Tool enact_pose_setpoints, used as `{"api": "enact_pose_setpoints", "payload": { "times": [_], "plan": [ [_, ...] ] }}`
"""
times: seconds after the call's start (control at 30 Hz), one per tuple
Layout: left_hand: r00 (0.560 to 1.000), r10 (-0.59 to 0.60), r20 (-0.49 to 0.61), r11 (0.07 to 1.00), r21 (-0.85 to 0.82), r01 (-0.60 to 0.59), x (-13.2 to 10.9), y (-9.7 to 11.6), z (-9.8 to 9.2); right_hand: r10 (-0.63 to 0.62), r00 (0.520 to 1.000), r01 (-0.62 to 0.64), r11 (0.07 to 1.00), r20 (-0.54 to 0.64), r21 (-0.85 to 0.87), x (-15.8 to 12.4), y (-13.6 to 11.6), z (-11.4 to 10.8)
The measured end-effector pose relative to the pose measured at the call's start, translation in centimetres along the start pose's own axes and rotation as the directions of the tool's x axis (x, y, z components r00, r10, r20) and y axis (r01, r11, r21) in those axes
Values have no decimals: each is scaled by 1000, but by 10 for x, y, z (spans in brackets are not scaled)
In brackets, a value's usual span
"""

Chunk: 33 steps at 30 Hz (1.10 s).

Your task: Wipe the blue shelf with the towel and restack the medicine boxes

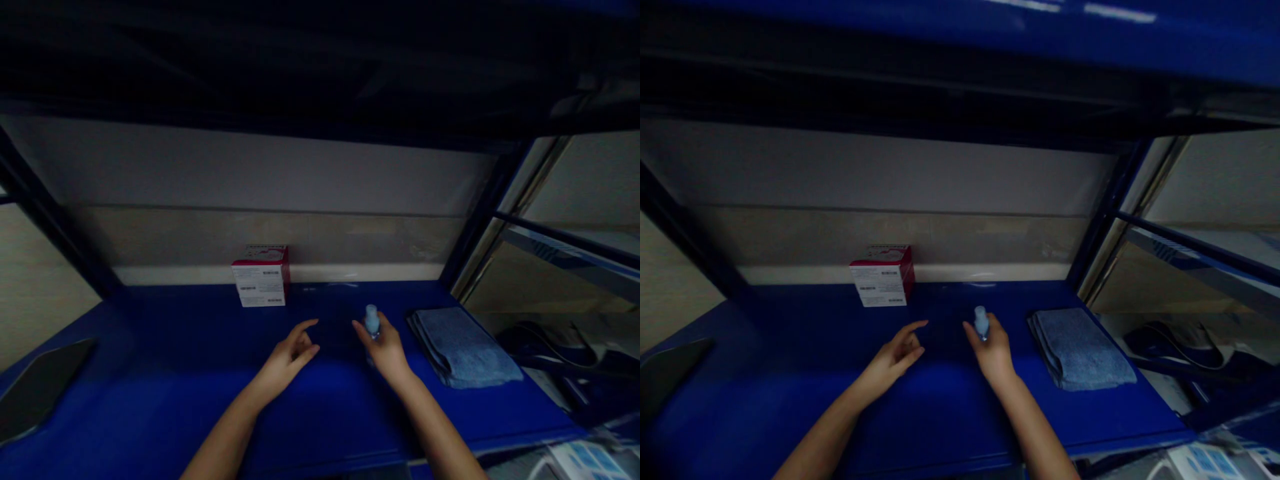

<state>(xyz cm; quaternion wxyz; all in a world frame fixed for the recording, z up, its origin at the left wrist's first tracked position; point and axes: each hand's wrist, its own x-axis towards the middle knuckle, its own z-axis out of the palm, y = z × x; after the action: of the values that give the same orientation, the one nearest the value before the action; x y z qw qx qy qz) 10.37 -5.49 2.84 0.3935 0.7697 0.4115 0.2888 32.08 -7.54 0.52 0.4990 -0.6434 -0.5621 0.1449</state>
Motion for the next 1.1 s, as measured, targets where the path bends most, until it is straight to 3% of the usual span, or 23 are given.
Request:
{"api": "enact_pose_setpoints", "payload": {
  "times": [0.13, 0.23, 0.33, 0.43, 0.6, 0.67, 0.73, 0.83, 1.1],
  "plan": [
    [992, -109, -55, 986, 117, 115, -7, -35, -22, 40, 951, -79, 990, -308, -115, 29, 51, -19],
    [983, -172, -72, 976, 126, 180, -8, -56, -27, 48, 896, -120, 983, -442, -136, 39, 80, -26],
    [977, -198, -76, 971, 121, 206, -6, -64, -23, 73, 872, -137, 986, -484, -98, 41, 93, -25],
    [978, -200, -52, 971, 123, 205, -4, -65, -20, 51, 878, -106, 990, -475, -90, 36, 95, -24],
    [983, -174, -63, 976, 122, 181, -4, -65, -25, -57, 867, -90, 959, -495, -268, -7, 78, -16],
    [981, -177, -81, 974, 126, 186, -5, -66, -27, -82, 918, -50, 947, -388, -318, -32, 63, -2],
    [980, -181, -79, 972, 137, 190, -4, -69, -27, -90, 983, 29, 937, -160, -349, -52, 47, 16],
    [983, -179, -44, 972, 143, 184, -4, -75, -25, -53, 995, 86, 894, 87, -439, -62, 31, 38],
    [968, -251, -22, 968, 3, 251, 1, -83, -31, -3, 980, 115, 827, 201, -550, -49, 32, 43]
  ]
}}
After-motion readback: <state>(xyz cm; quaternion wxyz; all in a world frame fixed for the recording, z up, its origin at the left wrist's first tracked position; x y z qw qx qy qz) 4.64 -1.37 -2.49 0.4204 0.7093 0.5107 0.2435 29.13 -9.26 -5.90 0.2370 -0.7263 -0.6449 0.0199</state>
